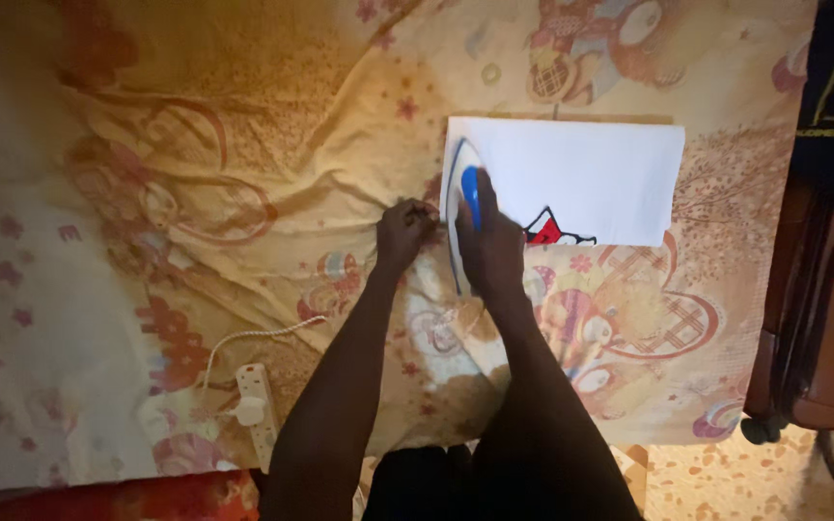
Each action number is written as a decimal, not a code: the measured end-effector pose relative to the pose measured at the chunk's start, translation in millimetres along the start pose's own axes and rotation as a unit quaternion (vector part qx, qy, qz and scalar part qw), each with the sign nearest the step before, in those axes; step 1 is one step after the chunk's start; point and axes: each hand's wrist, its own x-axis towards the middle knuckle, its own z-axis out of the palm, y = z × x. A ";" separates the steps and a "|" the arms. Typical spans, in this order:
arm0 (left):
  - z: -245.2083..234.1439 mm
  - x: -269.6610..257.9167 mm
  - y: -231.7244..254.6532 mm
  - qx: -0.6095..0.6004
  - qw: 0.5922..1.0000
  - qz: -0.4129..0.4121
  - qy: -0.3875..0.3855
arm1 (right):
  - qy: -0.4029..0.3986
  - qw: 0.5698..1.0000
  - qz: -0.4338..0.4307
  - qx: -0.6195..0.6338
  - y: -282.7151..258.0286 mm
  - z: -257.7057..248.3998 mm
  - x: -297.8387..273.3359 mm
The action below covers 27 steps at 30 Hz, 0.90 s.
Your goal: The person irons a white shirt on a bed, folds the shirt, and then places the folded shirt into a suitcase.
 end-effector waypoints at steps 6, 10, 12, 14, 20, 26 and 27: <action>-0.7 1.2 -5.2 0.038 0.999 0.034 0.016 | 0.027 0.999 -0.015 0.037 3.5 9.2 20.9; 1.2 -3.6 0.0 0.062 0.998 0.021 0.021 | 0.029 0.999 -0.003 0.041 0.2 3.2 14.3; 2.6 -2.0 1.7 0.020 1.000 -0.015 0.015 | 0.011 0.999 0.032 0.001 -0.6 2.0 0.0; 2.6 -1.3 -1.6 0.054 0.998 0.011 0.024 | 0.016 1.000 0.023 0.006 1.0 -0.8 -7.7; -5.3 5.8 -19.7 0.005 1.000 0.013 0.004 | 0.012 0.999 0.044 -0.009 8.5 4.9 17.1; -1.9 3.7 -8.2 0.118 0.992 0.021 0.038 | 0.039 0.999 0.007 0.007 23.8 -4.3 -18.8; -1.2 3.0 -4.8 0.120 0.992 0.022 0.037 | 0.047 0.999 -0.020 0.012 25.1 -5.4 -24.7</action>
